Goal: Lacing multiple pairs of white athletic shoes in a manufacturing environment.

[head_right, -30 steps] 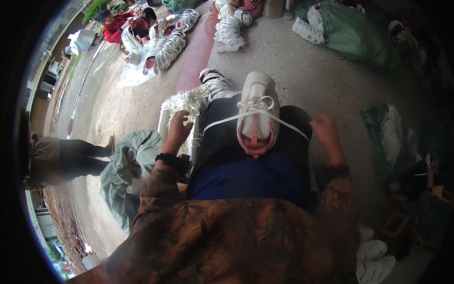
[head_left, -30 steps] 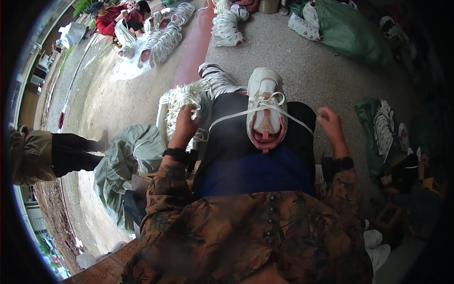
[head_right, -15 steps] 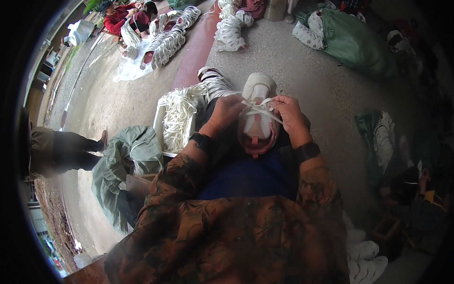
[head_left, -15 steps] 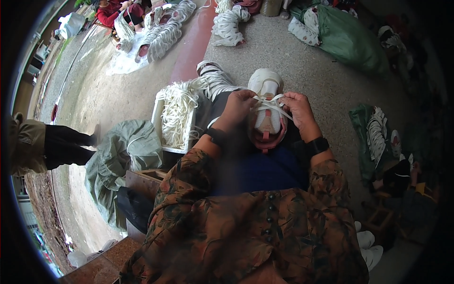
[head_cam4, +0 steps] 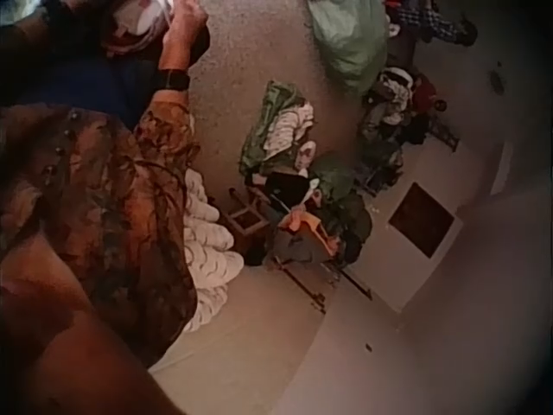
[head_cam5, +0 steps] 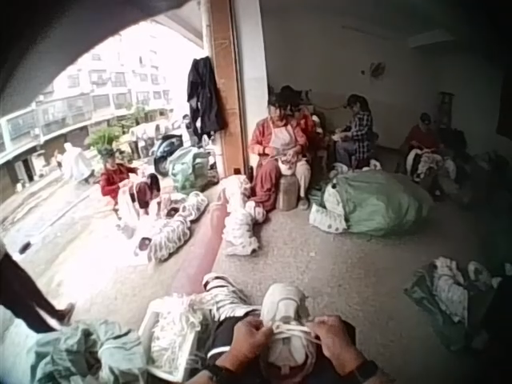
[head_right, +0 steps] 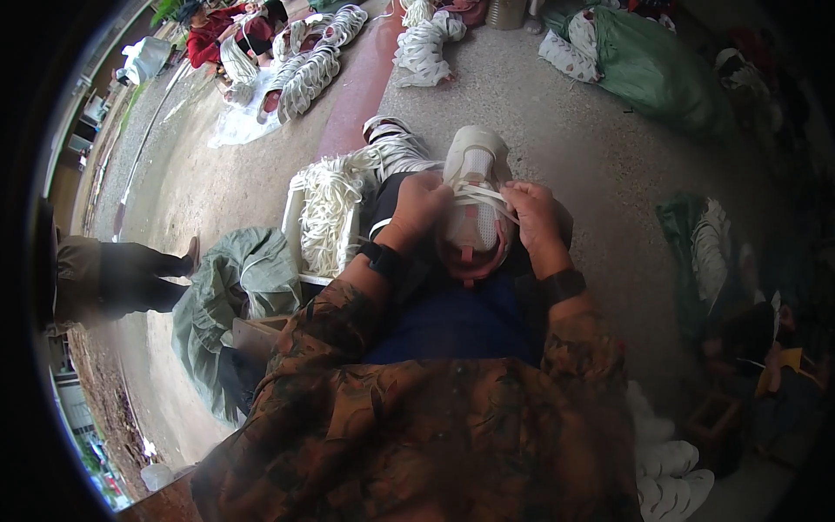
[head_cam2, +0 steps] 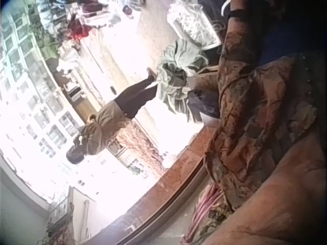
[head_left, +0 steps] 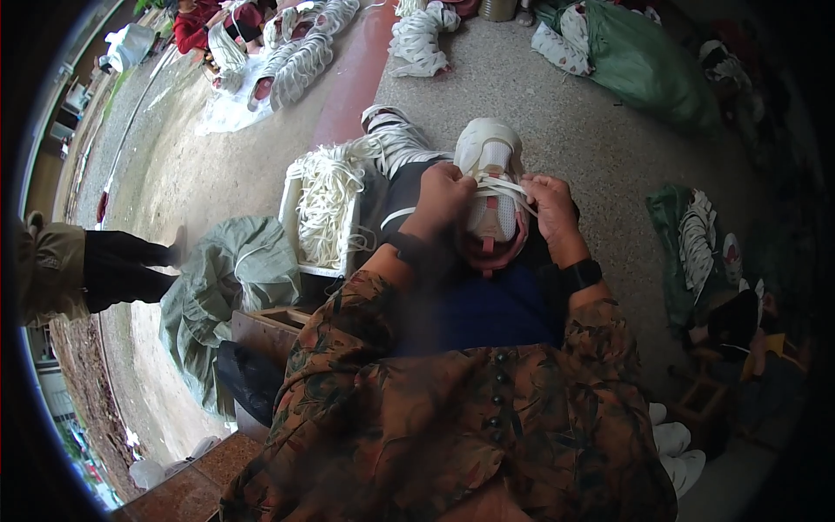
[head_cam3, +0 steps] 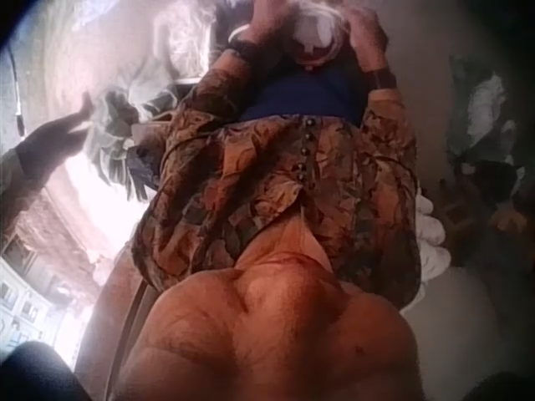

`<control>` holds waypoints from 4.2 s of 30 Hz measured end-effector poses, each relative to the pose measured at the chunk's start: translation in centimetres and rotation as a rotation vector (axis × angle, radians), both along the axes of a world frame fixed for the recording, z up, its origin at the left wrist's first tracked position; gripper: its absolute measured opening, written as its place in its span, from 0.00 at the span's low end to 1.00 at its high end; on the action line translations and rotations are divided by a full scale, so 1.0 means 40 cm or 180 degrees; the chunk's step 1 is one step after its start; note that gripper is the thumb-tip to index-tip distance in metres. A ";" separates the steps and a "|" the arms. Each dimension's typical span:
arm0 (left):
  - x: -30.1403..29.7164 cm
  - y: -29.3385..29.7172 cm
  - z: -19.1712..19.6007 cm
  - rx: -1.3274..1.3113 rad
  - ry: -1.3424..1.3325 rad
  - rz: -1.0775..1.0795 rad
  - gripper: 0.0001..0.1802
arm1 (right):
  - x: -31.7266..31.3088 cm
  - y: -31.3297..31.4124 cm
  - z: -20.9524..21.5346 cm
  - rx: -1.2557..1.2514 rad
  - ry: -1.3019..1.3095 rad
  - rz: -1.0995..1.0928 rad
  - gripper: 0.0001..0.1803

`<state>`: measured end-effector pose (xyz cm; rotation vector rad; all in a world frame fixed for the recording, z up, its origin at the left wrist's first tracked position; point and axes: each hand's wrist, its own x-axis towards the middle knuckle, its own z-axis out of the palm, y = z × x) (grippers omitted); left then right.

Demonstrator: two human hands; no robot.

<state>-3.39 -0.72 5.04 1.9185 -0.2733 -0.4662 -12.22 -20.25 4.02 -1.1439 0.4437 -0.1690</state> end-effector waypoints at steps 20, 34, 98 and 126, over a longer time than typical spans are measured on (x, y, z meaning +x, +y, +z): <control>0.031 0.297 -0.074 -0.0737 -0.0013 0.0545 0.02 | -0.229 -0.230 -0.024 -0.0359 0.0513 -0.1356 0.10; -0.029 0.083 0.026 0.0989 -0.3037 -0.1562 0.01 | -0.072 0.033 0.097 -0.5252 -0.0518 0.1066 0.05; -0.014 0.076 0.010 -0.1233 0.0680 -0.0430 0.08 | 0.052 0.053 0.086 -0.5466 0.0022 0.1431 0.08; -0.036 0.022 -0.027 0.0122 -0.0525 -0.0043 0.14 | -0.080 0.122 0.061 -0.5214 -0.0022 -0.0048 0.06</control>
